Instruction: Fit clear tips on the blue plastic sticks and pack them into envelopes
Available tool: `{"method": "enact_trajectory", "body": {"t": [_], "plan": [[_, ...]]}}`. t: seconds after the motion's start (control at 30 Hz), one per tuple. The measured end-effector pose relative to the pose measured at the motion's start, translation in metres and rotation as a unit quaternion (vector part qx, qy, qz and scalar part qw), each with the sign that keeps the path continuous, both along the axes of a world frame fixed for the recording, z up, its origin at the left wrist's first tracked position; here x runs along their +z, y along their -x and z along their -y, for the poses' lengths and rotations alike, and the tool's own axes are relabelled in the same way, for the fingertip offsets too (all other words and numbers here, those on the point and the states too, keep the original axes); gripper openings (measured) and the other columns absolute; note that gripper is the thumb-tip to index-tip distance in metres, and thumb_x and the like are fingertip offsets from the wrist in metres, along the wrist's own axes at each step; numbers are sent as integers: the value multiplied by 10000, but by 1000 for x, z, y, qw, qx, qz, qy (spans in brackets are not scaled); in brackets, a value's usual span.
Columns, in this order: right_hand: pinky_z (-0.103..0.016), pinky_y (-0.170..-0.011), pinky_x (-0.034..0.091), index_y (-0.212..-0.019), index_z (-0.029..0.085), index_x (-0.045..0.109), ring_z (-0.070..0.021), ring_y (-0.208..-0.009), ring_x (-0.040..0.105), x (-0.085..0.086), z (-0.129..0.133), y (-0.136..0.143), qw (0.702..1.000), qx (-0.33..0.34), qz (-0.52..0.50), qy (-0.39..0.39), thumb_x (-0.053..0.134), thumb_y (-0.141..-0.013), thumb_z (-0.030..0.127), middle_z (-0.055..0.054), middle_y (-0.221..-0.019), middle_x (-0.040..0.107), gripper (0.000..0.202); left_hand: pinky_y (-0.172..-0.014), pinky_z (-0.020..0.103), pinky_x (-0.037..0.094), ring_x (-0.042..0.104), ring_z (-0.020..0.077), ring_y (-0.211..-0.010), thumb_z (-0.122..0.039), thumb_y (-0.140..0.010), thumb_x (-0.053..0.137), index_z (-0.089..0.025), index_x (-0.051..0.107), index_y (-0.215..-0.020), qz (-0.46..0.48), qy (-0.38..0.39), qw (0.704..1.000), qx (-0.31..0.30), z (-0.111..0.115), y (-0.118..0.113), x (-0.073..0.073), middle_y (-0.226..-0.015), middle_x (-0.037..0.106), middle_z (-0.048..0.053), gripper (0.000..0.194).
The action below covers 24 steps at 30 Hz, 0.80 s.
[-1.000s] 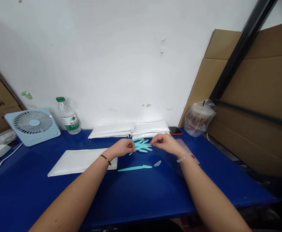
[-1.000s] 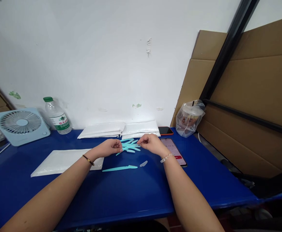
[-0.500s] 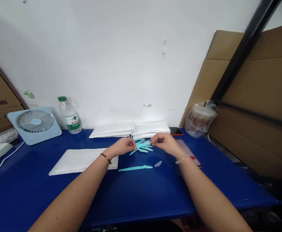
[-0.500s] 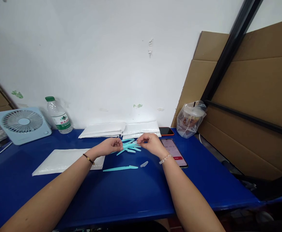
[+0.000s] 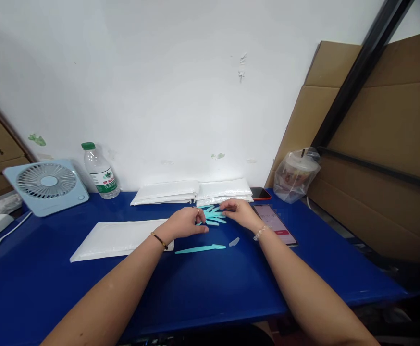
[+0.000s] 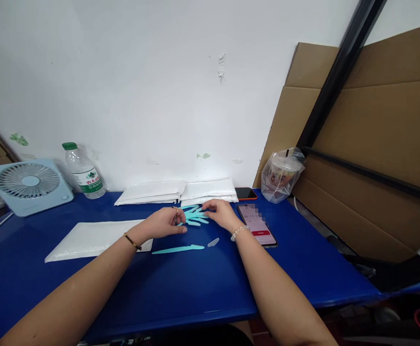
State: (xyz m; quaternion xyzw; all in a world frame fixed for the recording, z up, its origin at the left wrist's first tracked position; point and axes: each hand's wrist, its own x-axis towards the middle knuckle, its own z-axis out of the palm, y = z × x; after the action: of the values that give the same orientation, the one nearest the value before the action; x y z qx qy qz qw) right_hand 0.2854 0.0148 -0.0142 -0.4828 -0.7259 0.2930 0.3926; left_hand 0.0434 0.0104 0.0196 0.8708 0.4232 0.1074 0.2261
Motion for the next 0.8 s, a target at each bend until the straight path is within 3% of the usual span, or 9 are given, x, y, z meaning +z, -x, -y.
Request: {"method": "enact_trajectory", "body": {"t": [0.1,0.17,0.23,0.37,0.53,0.8], "plan": [[-255,-684,477,-815,153,692,-151,-750,595,12,8,-12,988,88,114,58,703,-671,299,-39,-841,654,206,-506,233,324,563,155,-651,-475,-570,738,-229,661,-810,-85,56,993,-62,11,1,7,-772,647,-8,352],[-222,-590,447,-812,160,708,-132,-669,566,21,16,-16,959,173,189,123,754,-610,334,-18,-782,632,271,-493,232,307,557,147,-622,-385,-581,737,-230,666,-750,-115,68,989,-62,15,-2,7,-731,657,-16,240],[-204,-558,419,-784,170,719,-118,-650,542,27,22,-17,939,201,248,127,787,-555,312,-11,-789,617,278,-489,232,304,554,142,-600,-325,-626,694,-228,665,-709,-122,81,988,-55,17,-4,5,-704,665,-16,131],[-200,-546,409,-723,161,701,-116,-629,547,26,25,-11,930,203,279,127,747,-599,269,-10,-740,622,171,-485,230,311,560,145,-598,-315,-658,653,-222,673,-709,-110,92,989,-39,13,-4,4,-703,673,-1,108],[-229,-588,462,-770,155,653,-127,-583,605,22,22,-12,944,176,198,196,651,-707,287,-3,-638,647,146,-492,232,326,561,153,-607,-332,-665,634,-216,670,-707,-92,95,991,-24,5,1,2,-698,668,7,129],[-234,-587,481,-777,139,644,-134,-593,628,21,22,-11,950,168,139,225,689,-677,325,-23,-679,664,215,-501,237,331,552,150,-607,-362,-674,621,-218,657,-719,-84,94,992,-27,0,3,-3,-689,654,-3,156]]}}
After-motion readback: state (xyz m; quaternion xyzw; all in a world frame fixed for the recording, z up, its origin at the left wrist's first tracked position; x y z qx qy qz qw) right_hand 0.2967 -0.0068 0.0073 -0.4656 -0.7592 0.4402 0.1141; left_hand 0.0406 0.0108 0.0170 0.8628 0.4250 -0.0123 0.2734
